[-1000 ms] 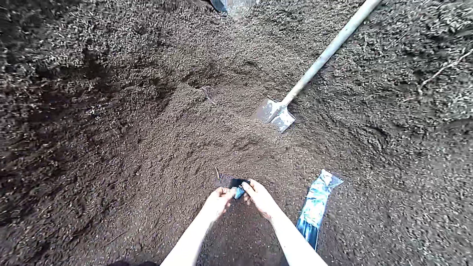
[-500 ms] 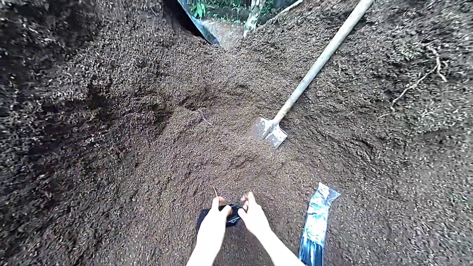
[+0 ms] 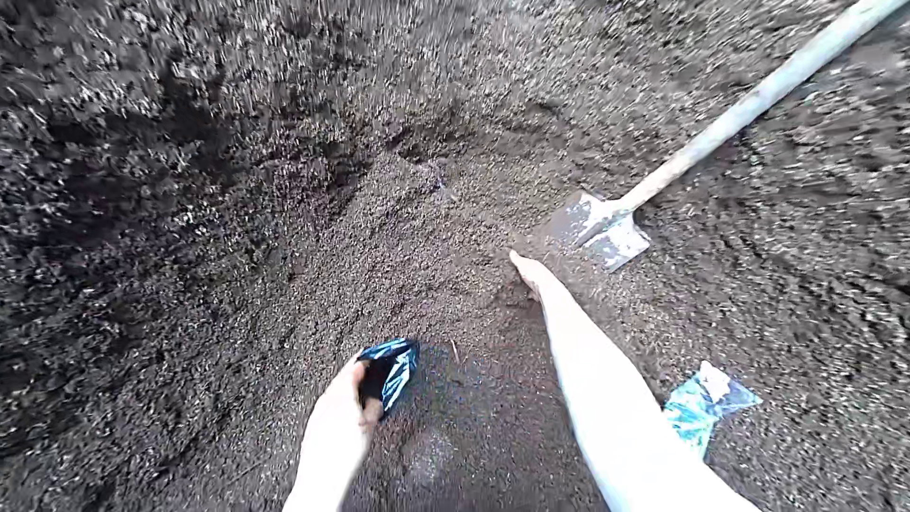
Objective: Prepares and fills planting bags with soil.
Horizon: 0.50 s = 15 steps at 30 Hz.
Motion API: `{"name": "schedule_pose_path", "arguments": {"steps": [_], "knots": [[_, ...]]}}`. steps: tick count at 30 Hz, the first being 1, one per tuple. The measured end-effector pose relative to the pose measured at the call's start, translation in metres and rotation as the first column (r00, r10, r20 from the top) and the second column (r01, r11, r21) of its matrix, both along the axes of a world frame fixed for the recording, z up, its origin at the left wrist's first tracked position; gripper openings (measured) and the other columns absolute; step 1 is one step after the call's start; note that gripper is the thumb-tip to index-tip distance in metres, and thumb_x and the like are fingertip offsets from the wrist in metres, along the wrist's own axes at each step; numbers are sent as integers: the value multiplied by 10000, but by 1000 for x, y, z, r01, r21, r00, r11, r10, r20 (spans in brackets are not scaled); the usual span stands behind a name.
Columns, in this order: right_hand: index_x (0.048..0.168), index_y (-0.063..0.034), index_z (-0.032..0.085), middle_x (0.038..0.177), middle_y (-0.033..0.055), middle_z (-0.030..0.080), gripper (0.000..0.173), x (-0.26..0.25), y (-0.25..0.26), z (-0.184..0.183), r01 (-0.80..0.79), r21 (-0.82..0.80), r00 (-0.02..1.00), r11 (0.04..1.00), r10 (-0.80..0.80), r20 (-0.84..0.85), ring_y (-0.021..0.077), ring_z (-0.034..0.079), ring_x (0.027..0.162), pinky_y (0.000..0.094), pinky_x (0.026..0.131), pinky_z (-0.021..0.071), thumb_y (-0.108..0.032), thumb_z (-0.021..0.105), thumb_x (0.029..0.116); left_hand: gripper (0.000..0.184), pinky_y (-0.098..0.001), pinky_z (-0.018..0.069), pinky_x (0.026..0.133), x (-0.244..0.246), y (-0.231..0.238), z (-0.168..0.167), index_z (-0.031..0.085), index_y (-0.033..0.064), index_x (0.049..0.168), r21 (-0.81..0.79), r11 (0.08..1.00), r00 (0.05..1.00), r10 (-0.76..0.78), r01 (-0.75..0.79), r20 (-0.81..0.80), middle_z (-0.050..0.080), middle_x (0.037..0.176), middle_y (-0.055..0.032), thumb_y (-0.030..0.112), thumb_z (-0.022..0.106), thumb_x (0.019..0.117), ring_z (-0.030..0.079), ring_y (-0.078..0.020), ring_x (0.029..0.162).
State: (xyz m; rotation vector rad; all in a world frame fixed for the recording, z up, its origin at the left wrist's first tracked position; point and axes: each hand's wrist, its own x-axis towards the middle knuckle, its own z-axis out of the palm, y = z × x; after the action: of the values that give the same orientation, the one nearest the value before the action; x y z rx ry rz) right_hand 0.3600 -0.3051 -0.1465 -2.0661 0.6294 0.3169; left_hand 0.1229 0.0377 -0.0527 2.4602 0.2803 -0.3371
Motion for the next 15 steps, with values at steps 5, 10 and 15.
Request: {"name": "schedule_pose_path", "arguments": {"steps": [5, 10, 15], "knots": [[1607, -149, 325, 1568, 186, 444, 650, -47, 43, -24, -238, 158, 959, 958, 258, -116, 354, 449, 1429, 612, 1144, 370, -501, 453, 1076, 386, -637, 513, 930, 12, 4, -6, 636, 72, 1335, -25, 1000, 1000, 15, -15, -27, 690, 1197, -216, 65, 661, 950, 680, -378, 1084], [1444, -99, 505, 1379, 130, 608, 477, -189, 20, -30, -291, 238, 948, 927, 313, -59, 271, 628, 1220, 495, 993, 548, -410, 469, 1084, 540, -684, 471, 971, 19, 13, -12, 550, 123, 1453, -37, 999, 999, 33, -32, 22, 607, 1391, -204, 55, 688, 936, 628, -406, 1202], [1479, 66, 407, 1394, 261, 590, 1054, -379, 51, -140, 379, 685, 459, 622, 517, -723, 378, 601, 1264, 533, 1066, 480, -811, 149, 955, 541, -663, 488, 981, 13, 14, -12, 530, 119, 1468, -39, 999, 997, 30, -28, 73, 510, 1529, -160, 60, 665, 947, 618, -375, 1249]]}}
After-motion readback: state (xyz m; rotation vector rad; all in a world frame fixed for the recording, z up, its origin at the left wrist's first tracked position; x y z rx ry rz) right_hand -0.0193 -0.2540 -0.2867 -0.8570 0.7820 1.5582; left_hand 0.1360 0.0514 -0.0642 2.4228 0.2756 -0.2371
